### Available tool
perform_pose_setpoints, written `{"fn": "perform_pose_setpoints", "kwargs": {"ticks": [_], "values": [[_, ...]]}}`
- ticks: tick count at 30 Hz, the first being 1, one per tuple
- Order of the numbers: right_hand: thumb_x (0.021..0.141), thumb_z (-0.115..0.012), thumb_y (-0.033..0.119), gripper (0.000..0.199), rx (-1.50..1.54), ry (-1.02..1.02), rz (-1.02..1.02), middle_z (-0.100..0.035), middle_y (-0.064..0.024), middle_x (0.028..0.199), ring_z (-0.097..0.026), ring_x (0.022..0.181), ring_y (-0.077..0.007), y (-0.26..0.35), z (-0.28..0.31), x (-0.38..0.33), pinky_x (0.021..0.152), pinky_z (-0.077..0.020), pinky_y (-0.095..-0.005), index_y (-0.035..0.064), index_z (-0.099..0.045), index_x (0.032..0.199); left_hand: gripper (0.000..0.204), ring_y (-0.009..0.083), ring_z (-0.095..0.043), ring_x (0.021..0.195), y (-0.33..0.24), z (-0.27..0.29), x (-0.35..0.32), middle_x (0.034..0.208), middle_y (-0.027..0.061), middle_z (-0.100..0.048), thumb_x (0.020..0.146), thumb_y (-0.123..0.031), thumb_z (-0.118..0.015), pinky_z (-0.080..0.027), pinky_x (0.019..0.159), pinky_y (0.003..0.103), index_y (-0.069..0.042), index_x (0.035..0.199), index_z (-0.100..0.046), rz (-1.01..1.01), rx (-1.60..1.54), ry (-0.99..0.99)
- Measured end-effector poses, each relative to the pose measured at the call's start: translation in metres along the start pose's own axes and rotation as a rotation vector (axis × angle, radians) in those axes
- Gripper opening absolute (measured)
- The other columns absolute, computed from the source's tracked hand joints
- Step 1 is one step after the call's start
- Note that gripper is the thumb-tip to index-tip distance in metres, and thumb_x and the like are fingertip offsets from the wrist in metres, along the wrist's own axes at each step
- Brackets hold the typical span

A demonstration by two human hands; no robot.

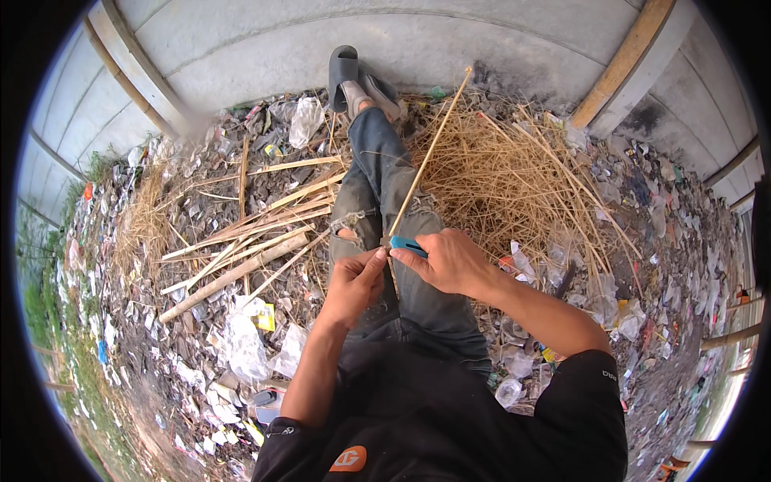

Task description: The person sits on the ground and uses a utility knife to split long bamboo sticks into thin strips. They hold the bamboo with one hand and carefully slice along its length with the other, occasionally switching to a machete to split thicker sections. The resulting strips are placed on a pile of straw and debris.

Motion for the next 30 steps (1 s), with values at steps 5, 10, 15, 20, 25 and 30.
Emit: {"fn": "perform_pose_setpoints", "kwargs": {"ticks": [5, 10, 15, 20, 25, 30], "values": [[0.1, -0.053, 0.065, 0.07, -0.086, -0.182, 0.115, -0.06, -0.0215, 0.056, -0.064, 0.056, -0.0426, -0.02, -0.011, 0.019, 0.054, -0.0481, -0.052, 0.0033, -0.064, 0.069, 0.031, 0.0022, -0.029, 0.047, 0.007, 0.006, 0.0, 0.061, -0.0095, -0.036, 0.11, -0.028, -0.057, -0.02, 0.043, 0.024, 0.0, 0.106, -0.07, -0.013, 0.078, -0.057], [0.103, -0.038, 0.073, 0.082, -0.125, -0.277, -0.328, -0.051, -0.0093, 0.049, -0.054, 0.046, -0.0273, -0.125, 0.043, 0.071, 0.05, -0.0447, -0.0452, 0.0045, -0.062, 0.065, 0.035, 0.0021, -0.028, 0.048, 0.04, 0.028, -0.037, 0.061, -0.01, -0.036, 0.11, -0.027, -0.057, -0.021, 0.044, 0.024, 0.004, 0.12, -0.068, 0.057, 0.175, -0.006], [0.104, -0.037, 0.071, 0.084, -0.057, -0.842, -0.893, -0.052, -0.0095, 0.057, -0.05, 0.057, -0.024, -0.321, 0.161, 0.008, 0.057, -0.0364, -0.0468, 0.0013, -0.06, 0.062, 0.035, 0.0013, -0.03, 0.049, 0.058, 0.058, -0.102, 0.061, -0.0101, -0.038, 0.109, -0.029, -0.059, -0.022, 0.045, 0.024, 0.004, 0.117, -0.07, 0.149, 0.216, 0.112], [0.102, -0.04, 0.072, 0.087, -0.092, -0.745, -0.721, -0.048, -0.0109, 0.057, -0.044, 0.058, -0.0237, -0.282, 0.177, -0.005, 0.06, -0.0325, -0.0455, -0.0012, -0.053, 0.058, 0.038, 0.0015, -0.026, 0.049, 0.042, 0.065, -0.096, 0.062, -0.0111, -0.032, 0.11, -0.033, -0.055, -0.018, 0.045, 0.024, 0.003, 0.115, -0.069, 0.247, -0.091, -0.059], [0.102, -0.049, 0.066, 0.077, 0.109, -0.643, -0.442, -0.037, -0.002, 0.051, -0.033, 0.049, -0.0149, -0.197, 0.133, 0.011, 0.052, -0.0234, -0.0391, 0.0058, -0.044, 0.055, 0.04, 0.0021, -0.023, 0.049, 0.022, 0.045, -0.039, 0.064, -0.0106, -0.028, 0.11, -0.039, -0.054, -0.016, 0.045, 0.023, -0.001, 0.116, -0.065, 0.211, -0.14, 0.074], [0.103, -0.051, 0.063, 0.074, 0.11, -0.296, -0.253, -0.041, -0.0054, 0.047, -0.043, 0.045, -0.0212, -0.08, 0.074, 0.016, 0.049, -0.0336, -0.0413, 0.0009, -0.058, 0.062, 0.041, 0.0021, -0.023, 0.048, 0.01, 0.03, -0.017, 0.064, -0.01, -0.028, 0.112, -0.038, -0.05, -0.017, 0.044, 0.024, 0.0, 0.118, -0.063, 0.183, -0.129, 0.116]]}}
Point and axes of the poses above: each hand's wrist, its own x-axis towards the middle knuckle, its own z-axis out of the back of the hand, y = z × x, the point moved 2 cm from there along x, towards the middle knuckle
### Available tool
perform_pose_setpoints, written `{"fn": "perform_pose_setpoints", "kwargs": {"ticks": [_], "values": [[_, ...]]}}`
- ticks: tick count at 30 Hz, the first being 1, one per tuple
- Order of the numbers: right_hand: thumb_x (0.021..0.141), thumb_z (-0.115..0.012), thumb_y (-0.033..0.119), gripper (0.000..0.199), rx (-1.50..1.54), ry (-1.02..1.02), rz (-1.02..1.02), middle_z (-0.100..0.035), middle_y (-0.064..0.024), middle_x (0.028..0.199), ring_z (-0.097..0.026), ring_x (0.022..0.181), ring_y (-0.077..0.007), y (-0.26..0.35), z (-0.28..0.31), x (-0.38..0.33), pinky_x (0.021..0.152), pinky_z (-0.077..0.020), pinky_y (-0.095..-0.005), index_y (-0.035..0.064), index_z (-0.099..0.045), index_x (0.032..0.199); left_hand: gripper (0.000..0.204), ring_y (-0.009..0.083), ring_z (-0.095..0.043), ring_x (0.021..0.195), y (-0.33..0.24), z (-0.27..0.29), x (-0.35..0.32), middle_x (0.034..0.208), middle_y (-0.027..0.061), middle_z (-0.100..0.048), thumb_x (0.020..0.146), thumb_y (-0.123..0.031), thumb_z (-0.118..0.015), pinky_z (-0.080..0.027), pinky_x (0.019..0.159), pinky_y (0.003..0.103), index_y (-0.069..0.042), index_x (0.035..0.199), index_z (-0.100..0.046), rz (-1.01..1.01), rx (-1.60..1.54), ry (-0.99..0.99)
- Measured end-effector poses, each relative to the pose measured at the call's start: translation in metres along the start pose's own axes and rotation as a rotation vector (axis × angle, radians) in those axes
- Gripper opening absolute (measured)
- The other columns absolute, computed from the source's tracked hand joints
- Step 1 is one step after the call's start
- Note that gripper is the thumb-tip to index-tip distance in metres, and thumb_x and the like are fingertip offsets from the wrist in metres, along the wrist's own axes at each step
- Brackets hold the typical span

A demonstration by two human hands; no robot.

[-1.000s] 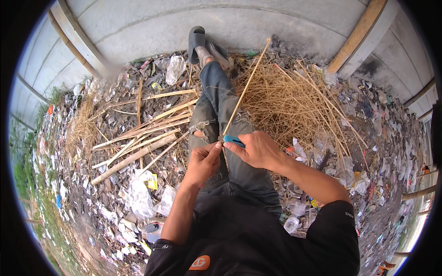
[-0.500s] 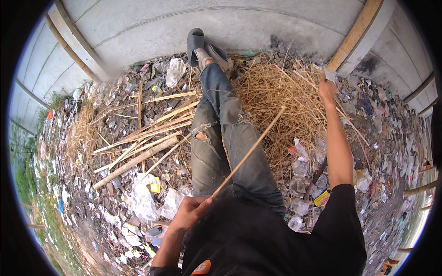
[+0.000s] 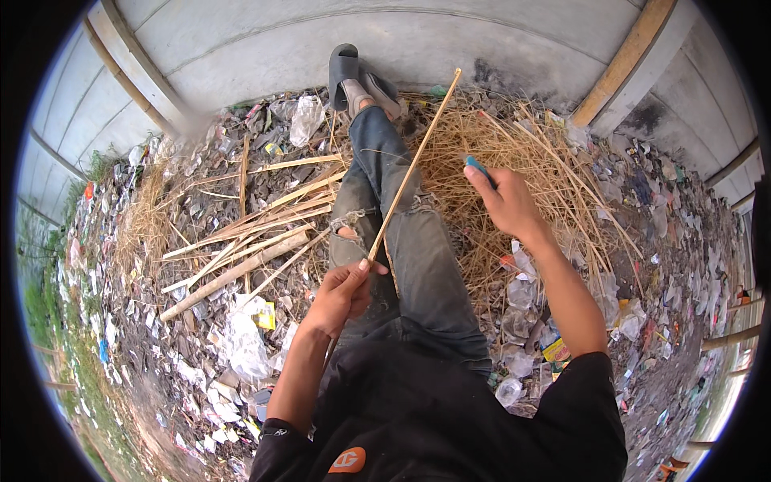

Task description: The person sits on the ground and uses a utility knife to split long bamboo sticks into thin strips. They hold the bamboo with one hand and carefully slice along its length with the other, occasionally switching to a machete to split thicker sections. The resulting strips are placed on a pile of straw and debris.

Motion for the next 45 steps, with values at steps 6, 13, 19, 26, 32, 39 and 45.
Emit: {"fn": "perform_pose_setpoints", "kwargs": {"ticks": [6, 13, 19, 26, 32, 39, 45], "values": [[0.101, -0.049, 0.066, 0.074, -0.112, 0.287, 0.2, -0.061, -0.0213, 0.058, -0.066, 0.061, -0.0419, 0.06, -0.059, -0.047, 0.061, -0.0524, -0.0504, 0.0023, -0.069, 0.069, 0.041, 0.0026, -0.025, 0.047, -0.005, -0.015, 0.01, 0.063, -0.0093, -0.03, 0.112, -0.036, -0.049, -0.017, 0.044, 0.024, 0.001, 0.119, -0.065, -0.016, 0.061, 0.034], [0.099, -0.048, 0.071, 0.077, -0.08, 0.268, 0.265, -0.06, -0.0198, 0.057, -0.066, 0.06, -0.0411, 0.05, -0.083, -0.045, 0.058, -0.0505, -0.0499, 0.0026, -0.066, 0.069, 0.04, 0.0028, -0.028, 0.047, 0.002, -0.015, 0.012, 0.062, -0.008, -0.032, 0.113, -0.032, -0.048, -0.019, 0.044, 0.025, 0.003, 0.121, -0.065, -0.037, 0.078, -0.019], [0.098, -0.049, 0.072, 0.076, -0.158, 0.098, 0.276, -0.066, -0.0214, 0.063, -0.069, 0.063, -0.0413, 0.016, -0.106, -0.002, 0.058, -0.0528, -0.0499, 0.0038, -0.072, 0.073, 0.042, 0.0027, -0.029, 0.048, 0.011, 0.001, 0.004, 0.062, -0.009, -0.035, 0.112, -0.033, -0.051, -0.021, 0.045, 0.024, 0.004, 0.118, -0.068, -0.03, 0.172, -0.077], [0.105, -0.039, 0.069, 0.077, 0.113, -0.46, -0.574, -0.038, 0.0028, 0.049, -0.031, 0.039, -0.0126, -0.169, 0.049, 0.083, 0.041, -0.0218, -0.0374, 0.0123, -0.048, 0.053, 0.044, 0.0021, -0.029, 0.048, 0.06, 0.03, -0.08, 0.059, -0.0108, -0.032, 0.111, -0.036, -0.052, -0.021, 0.045, 0.024, 0.004, 0.117, -0.068, 0.147, 0.341, 0.019], [0.1, -0.047, 0.072, 0.079, -0.054, -0.465, -0.472, -0.04, -0.0048, 0.054, -0.039, 0.053, -0.0184, -0.185, 0.1, 0.056, 0.057, -0.0323, -0.042, 0.0064, -0.048, 0.055, 0.044, 0.0029, -0.028, 0.048, 0.038, 0.04, -0.071, 0.058, -0.0095, -0.031, 0.113, -0.038, -0.047, -0.022, 0.045, 0.024, 0.003, 0.112, -0.064, 0.109, 0.118, -0.057], [0.104, -0.047, 0.064, 0.074, 0.058, -0.163, -0.104, -0.035, 0.0002, 0.048, -0.034, 0.045, -0.0157, -0.068, 0.016, 0.029, 0.049, -0.0259, -0.0391, 0.0083, -0.046, 0.054, 0.043, 0.0054, -0.037, 0.054, 0.011, 0.008, 0.0, 0.063, -0.0057, -0.044, 0.114, -0.038, -0.041, -0.029, 0.05, 0.024, -0.004, 0.099, -0.062, -0.086, 0.277, -0.003], [0.103, -0.051, 0.06, 0.071, 0.009, 0.13, 0.108, -0.05, -0.014, 0.051, -0.052, 0.048, -0.0296, 0.028, -0.046, -0.024, 0.052, -0.0388, -0.0442, -0.0015, -0.062, 0.07, 0.047, 0.0079, -0.043, 0.057, 0.004, -0.008, 0.022, 0.064, -0.0023, -0.051, 0.114, -0.038, -0.041, -0.035, 0.054, 0.026, -0.005, 0.088, -0.061, -0.252, 0.595, -0.142]]}}
Point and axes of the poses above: each hand's wrist, its own x-axis towards the middle knuckle, its own z-axis out of the back of the hand, y = z × x, the point moved 2 cm from there along x, towards the middle knuckle
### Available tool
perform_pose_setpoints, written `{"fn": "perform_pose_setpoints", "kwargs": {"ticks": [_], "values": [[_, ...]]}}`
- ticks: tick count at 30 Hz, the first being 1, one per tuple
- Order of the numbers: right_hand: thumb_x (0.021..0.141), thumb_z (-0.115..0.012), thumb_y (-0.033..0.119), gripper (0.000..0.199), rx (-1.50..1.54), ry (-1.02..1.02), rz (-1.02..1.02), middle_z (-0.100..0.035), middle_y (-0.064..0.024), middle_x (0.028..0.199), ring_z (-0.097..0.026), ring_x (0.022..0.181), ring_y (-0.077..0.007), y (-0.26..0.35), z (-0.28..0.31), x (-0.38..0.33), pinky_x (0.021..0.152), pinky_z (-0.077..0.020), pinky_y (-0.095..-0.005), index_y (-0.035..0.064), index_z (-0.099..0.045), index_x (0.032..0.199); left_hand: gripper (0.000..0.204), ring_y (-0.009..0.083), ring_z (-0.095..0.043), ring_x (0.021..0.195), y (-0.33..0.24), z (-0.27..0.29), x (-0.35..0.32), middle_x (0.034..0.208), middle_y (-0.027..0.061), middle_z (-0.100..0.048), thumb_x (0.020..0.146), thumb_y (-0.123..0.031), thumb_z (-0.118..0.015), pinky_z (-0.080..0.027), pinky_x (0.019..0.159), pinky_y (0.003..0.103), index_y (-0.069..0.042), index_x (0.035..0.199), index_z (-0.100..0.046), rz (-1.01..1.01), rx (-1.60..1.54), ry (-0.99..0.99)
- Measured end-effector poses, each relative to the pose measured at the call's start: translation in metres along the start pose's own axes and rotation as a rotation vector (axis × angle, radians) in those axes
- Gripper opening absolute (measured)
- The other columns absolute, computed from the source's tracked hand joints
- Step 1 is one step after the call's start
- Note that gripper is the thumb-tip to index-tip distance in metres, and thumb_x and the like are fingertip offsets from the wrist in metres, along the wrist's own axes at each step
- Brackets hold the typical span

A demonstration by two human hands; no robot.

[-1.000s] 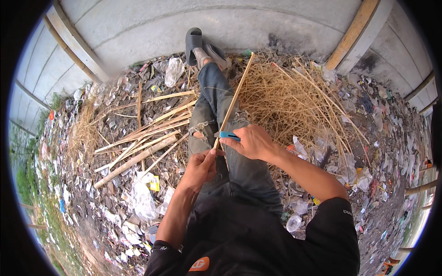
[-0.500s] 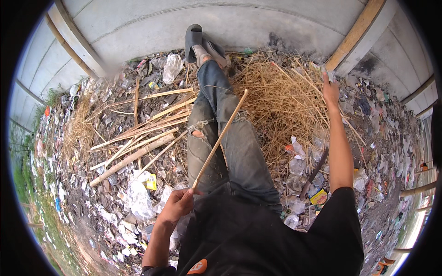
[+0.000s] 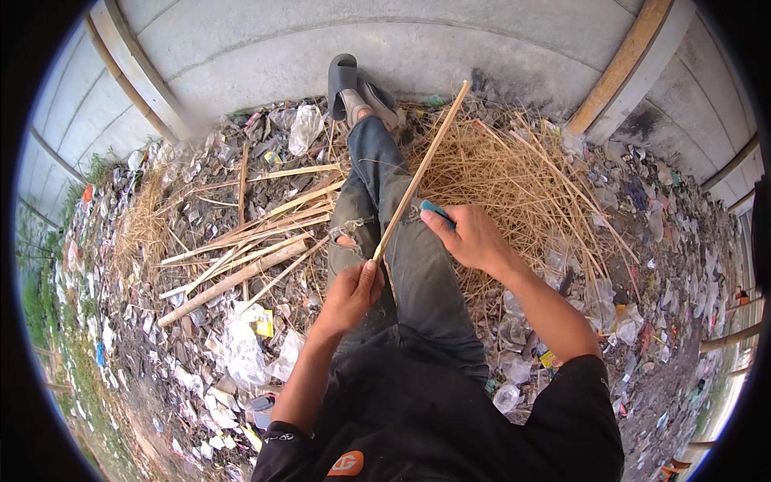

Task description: The person sits on the ground and uses a utility knife to split long bamboo sticks into thin strips. They hold the bamboo with one hand and carefully slice along its length with the other, occasionally switching to a machete to split thicker sections. The resulting strips are placed on a pile of straw and debris.

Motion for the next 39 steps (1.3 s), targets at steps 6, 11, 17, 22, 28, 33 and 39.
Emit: {"fn": "perform_pose_setpoints", "kwargs": {"ticks": [6, 11, 17, 22, 28, 33, 39], "values": [[0.103, -0.052, 0.06, 0.072, -0.098, 0.12, 0.111, -0.057, -0.0224, 0.055, -0.063, 0.057, -0.0421, 0.027, -0.046, -0.019, 0.055, -0.0474, -0.0505, -0.003, -0.063, 0.07, 0.046, 0.0155, -0.049, 0.059, -0.017, -0.007, 0.0, 0.064, 0.004, -0.053, 0.113, -0.034, -0.043, -0.042, 0.059, 0.034, -0.002, 0.085, -0.061, -0.052, 0.238, -0.083], [0.104, -0.046, 0.062, 0.078, -0.077, -0.009, -0.171, -0.059, -0.0245, 0.056, -0.065, 0.059, -0.0437, -0.033, -0.018, 0.018, 0.058, -0.0514, -0.0515, -0.003, -0.065, 0.067, 0.044, 0.0222, -0.054, 0.061, 0.005, -0.01, -0.03, 0.065, 0.0086, -0.055, 0.111, -0.033, -0.044, -0.045, 0.063, 0.038, -0.001, 0.086, -0.062, -0.054, 0.356, -0.072], [0.104, -0.047, 0.063, 0.076, -0.101, -0.019, -0.087, -0.055, -0.0177, 0.052, -0.061, 0.052, -0.0386, -0.043, -0.002, -0.01, 0.054, -0.0472, -0.0482, -0.0014, -0.064, 0.066, 0.045, 0.0203, -0.057, 0.06, 0.014, -0.002, -0.053, 0.063, 0.0073, -0.056, 0.111, -0.034, -0.045, -0.046, 0.061, 0.038, -0.001, 0.086, -0.062, 0.027, 0.35, -0.077], [0.102, -0.048, 0.064, 0.074, -0.055, 0.135, 0.066, -0.057, -0.0226, 0.056, -0.061, 0.057, -0.0435, 0.018, -0.037, -0.044, 0.056, -0.0454, -0.0525, -0.0005, -0.064, 0.069, 0.046, 0.0208, -0.057, 0.06, 0.0, -0.005, -0.032, 0.063, 0.0079, -0.057, 0.111, -0.034, -0.045, -0.045, 0.06, 0.038, -0.001, 0.084, -0.063, -0.043, 0.319, -0.119], [0.104, -0.047, 0.062, 0.075, -0.023, 0.009, 0.092, -0.056, -0.0236, 0.055, -0.061, 0.056, -0.0429, -0.004, -0.063, -0.026, 0.056, -0.0459, -0.0528, -0.0015, -0.062, 0.067, 0.043, 0.0268, -0.062, 0.063, 0.002, -0.005, -0.036, 0.066, 0.0122, -0.06, 0.111, -0.032, -0.047, -0.048, 0.064, 0.042, -0.001, 0.086, -0.063, -0.054, 0.468, -0.127], [0.105, -0.041, 0.066, 0.082, -0.099, -0.12, -0.385, -0.05, -0.0145, 0.048, -0.056, 0.046, -0.0311, -0.127, -0.003, 0.01, 0.048, -0.0445, -0.0464, -0.0009, -0.06, 0.062, 0.044, 0.0231, -0.061, 0.062, 0.023, -0.001, -0.085, 0.065, 0.0107, -0.06, 0.11, -0.031, -0.047, -0.048, 0.063, 0.04, 0.0, 0.085, -0.063, 0.03, 0.408, 0.003], [0.103, -0.045, 0.069, 0.081, -0.037, -0.13, -0.076, -0.043, -0.0104, 0.045, -0.049, 0.043, -0.0262, -0.044, 0.0, -0.019, 0.047, -0.0395, -0.0444, 0.0004, -0.057, 0.059, 0.045, 0.0222, -0.057, 0.059, 0.007, -0.008, -0.065, 0.064, 0.0104, -0.058, 0.111, -0.031, -0.046, -0.045, 0.06, 0.039, 0.0, 0.083, -0.062, 0.005, 0.365, -0.077]]}}
Point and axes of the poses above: each hand's wrist, its own x-axis towards the middle knuckle, its own z-axis out of the back of the hand, y = z × x, the point moved 2 cm from there along x, towards the middle knuckle
